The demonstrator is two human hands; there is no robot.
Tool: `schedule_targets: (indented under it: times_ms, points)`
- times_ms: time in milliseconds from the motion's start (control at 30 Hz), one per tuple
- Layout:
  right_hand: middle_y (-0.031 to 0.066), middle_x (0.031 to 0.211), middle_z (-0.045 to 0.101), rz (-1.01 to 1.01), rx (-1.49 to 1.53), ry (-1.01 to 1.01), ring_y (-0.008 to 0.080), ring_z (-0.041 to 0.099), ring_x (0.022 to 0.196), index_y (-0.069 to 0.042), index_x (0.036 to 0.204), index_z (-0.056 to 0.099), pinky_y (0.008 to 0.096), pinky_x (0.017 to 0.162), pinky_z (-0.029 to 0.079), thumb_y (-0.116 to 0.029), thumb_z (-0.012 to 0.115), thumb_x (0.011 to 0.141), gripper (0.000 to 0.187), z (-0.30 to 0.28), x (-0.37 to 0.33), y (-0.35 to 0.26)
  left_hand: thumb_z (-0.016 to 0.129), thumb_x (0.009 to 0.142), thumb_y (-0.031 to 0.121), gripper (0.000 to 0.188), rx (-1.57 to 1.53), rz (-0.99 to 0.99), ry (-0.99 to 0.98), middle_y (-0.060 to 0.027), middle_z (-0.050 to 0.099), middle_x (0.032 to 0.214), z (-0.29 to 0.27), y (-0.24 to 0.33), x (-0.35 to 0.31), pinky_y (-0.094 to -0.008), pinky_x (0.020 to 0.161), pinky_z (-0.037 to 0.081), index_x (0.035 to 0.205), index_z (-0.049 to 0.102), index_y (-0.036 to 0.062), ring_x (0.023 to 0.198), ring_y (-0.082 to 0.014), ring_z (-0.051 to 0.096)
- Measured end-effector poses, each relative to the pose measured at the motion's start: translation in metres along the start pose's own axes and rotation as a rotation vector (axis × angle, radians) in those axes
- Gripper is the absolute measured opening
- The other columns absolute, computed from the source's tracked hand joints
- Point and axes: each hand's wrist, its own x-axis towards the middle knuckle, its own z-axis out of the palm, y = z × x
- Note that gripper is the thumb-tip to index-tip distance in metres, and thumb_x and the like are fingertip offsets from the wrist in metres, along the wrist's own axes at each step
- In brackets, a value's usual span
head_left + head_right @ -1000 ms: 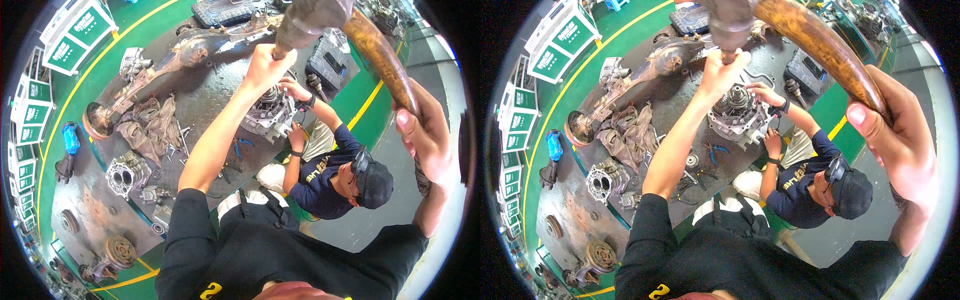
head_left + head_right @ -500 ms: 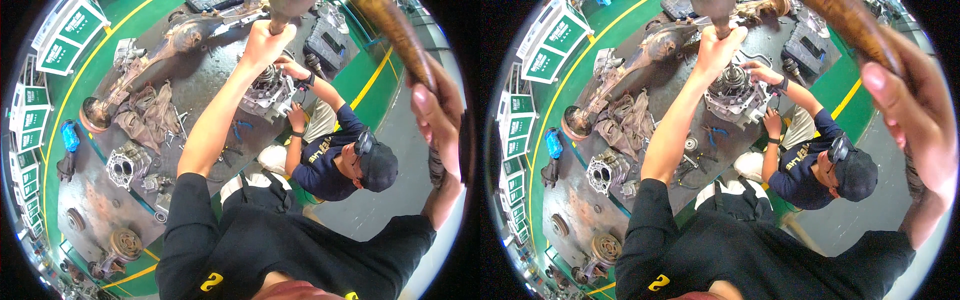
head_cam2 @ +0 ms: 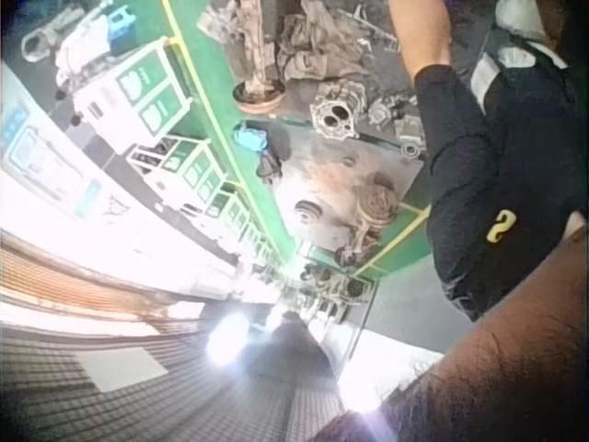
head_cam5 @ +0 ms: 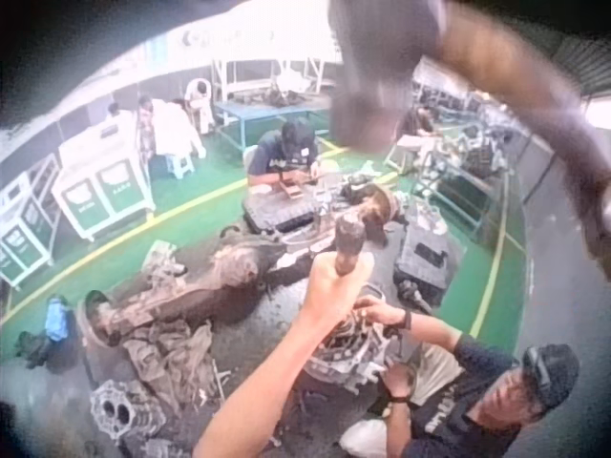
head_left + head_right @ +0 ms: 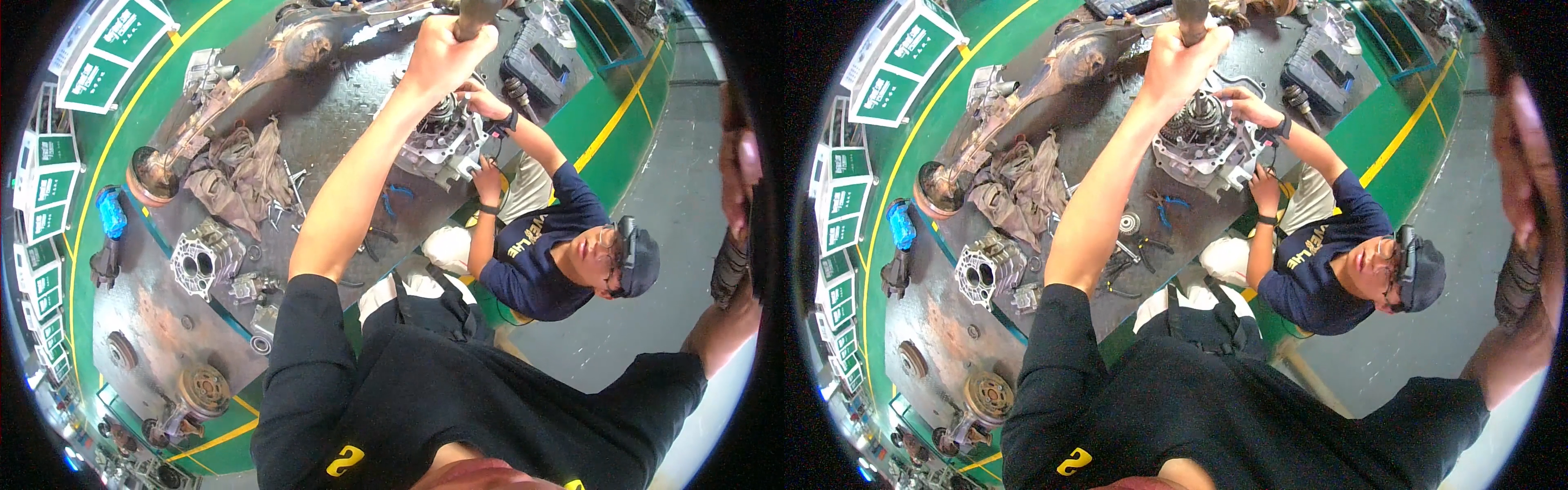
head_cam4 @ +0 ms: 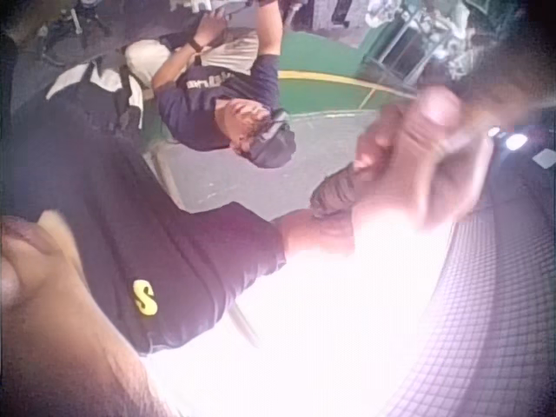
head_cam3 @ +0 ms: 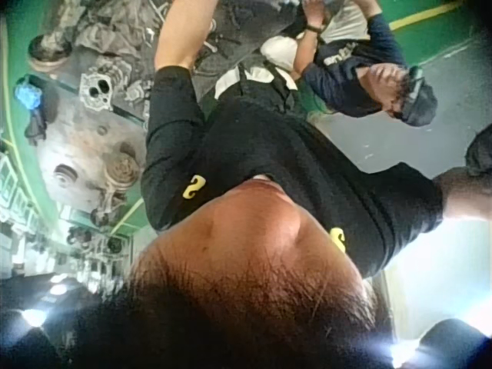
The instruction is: The person assembles internal gearbox components by placing gears and shafts onto the assembly, measuring distances with a caliper, and securing parts with a hammer and punch.
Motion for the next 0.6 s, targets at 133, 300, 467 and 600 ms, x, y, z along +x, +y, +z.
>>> schedule_targets:
  times_ms: [133, 300, 467, 600]
  points:
    - [0.0052, 0.075, 0.059, -0.01, 0.001, -0.05, 0.0101, 0.056, 0.054, -0.001, 0.138, 0.049, 0.0221, 0.043, 0.045, -0.041, 0.061, 0.105, 0.053, 0.002, 0.001, 0.005, 0.066, 0.097, 0.016, 0.037, 0.129, -0.122, 0.031, 0.0103, 0.048, 0.061, 0.003, -0.008, 0.003, -0.0284, 0.05, 0.029, 0.063, 0.053, 0.0094, 0.056, -0.0017, 0.041]
    - [0.0081, 0.08, 0.062, -0.009, 0.006, -0.089, 0.0135, 0.06, 0.058, -0.004, 0.132, 0.05, 0.0224, 0.043, 0.047, -0.042, 0.061, 0.105, 0.048, 0.005, 0.007, 0.003, 0.068, 0.096, 0.016, 0.036, 0.121, -0.075, 0.037, 0.0097, 0.049, 0.061, 0.002, -0.01, 0.004, -0.0286, 0.05, 0.03, 0.064, 0.054, 0.0077, 0.056, -0.0023, 0.042]
    - [0.011, 0.086, 0.066, -0.083, 0.134, -0.172, 0.017, 0.064, 0.062, -0.006, 0.126, 0.052, 0.0228, 0.043, 0.05, -0.043, 0.061, 0.104, 0.044, -0.011, 0.015, -0.001, 0.068, 0.096, 0.016, 0.037, 0.162, -0.081, 0.063, 0.0098, 0.05, 0.061, 0.003, -0.016, 0.003, -0.028, 0.05, 0.031, 0.063, 0.053, 0.0078, 0.056, -0.0021, 0.042]
    - [0.0097, 0.081, 0.068, -0.023, -0.072, -0.148, 0.0135, 0.064, 0.057, -0.001, 0.142, 0.046, 0.0219, 0.045, 0.05, -0.047, 0.061, 0.104, 0.062, 0.008, 0.012, 0.0, 0.068, 0.097, 0.017, 0.039, 0.084, -0.113, 0.036, 0.01, 0.05, 0.06, 0.001, -0.016, 0.004, -0.0271, 0.049, 0.029, 0.061, 0.053, 0.0103, 0.055, -0.001, 0.041]
